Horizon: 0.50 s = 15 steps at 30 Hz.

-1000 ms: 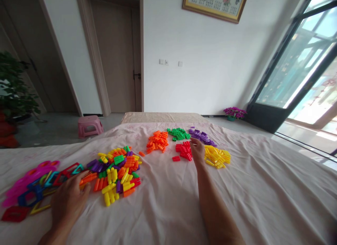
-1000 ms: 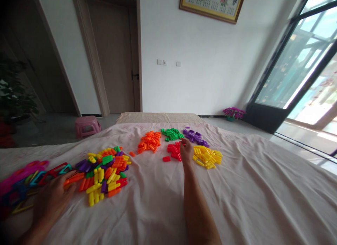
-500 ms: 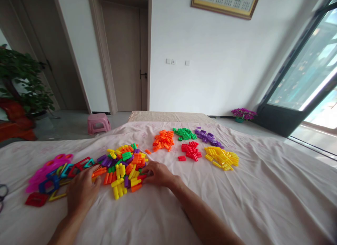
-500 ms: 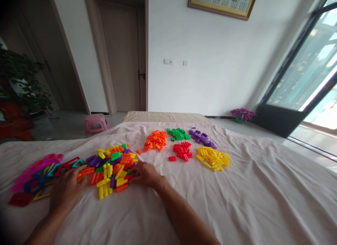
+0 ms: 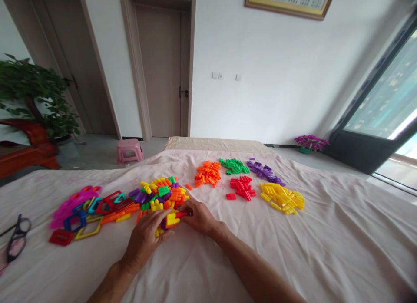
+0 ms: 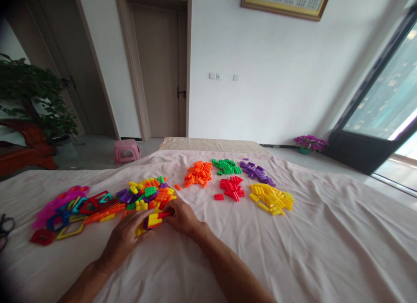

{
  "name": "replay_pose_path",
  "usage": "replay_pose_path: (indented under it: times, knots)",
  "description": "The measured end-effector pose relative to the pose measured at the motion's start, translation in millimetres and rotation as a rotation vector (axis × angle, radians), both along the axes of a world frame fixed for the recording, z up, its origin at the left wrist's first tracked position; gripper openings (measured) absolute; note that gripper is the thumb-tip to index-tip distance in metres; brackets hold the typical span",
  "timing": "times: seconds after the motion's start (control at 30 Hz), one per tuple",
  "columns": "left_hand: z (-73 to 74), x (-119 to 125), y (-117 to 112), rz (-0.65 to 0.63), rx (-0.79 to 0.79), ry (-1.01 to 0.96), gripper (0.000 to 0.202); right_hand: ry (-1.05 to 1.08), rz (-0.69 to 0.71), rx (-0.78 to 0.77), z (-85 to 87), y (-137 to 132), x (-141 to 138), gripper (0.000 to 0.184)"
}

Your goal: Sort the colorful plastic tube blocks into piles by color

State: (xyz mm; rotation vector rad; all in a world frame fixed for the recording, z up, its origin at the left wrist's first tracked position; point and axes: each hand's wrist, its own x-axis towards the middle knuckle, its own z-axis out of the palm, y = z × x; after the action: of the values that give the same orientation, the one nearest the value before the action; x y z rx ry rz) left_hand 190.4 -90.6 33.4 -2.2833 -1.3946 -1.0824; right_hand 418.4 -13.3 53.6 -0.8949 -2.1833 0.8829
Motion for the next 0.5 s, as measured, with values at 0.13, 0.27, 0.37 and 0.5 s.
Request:
replay_pose_path:
  times: [0.13, 0.27, 0.37, 0.5]
  knots:
    - [-3.6, 7.4, 1.3, -0.002, -0.033, -0.077, 0.034, 0.072, 0.025, 0.003, -4.0, -1.7, -5.9, 0.014]
    - [-3.8, 8.1, 2.6, 0.005, -0.060, -0.178, 0.030, 0.075, 0.040, 0.001, 2.1, -0.6, -6.2, 0.013]
    - [-1.0, 10.9, 2.0, 0.013, -0.098, -0.218, 0.033, 0.072, 0.040, -0.038, 8.2, 2.1, -2.4, 0.015]
    - [2.0, 15.6, 1.4, 0.015, -0.147, -0.273, 0.039, 0.113, 0.071, -0.120, 9.0, 8.1, 3.5, 0.021]
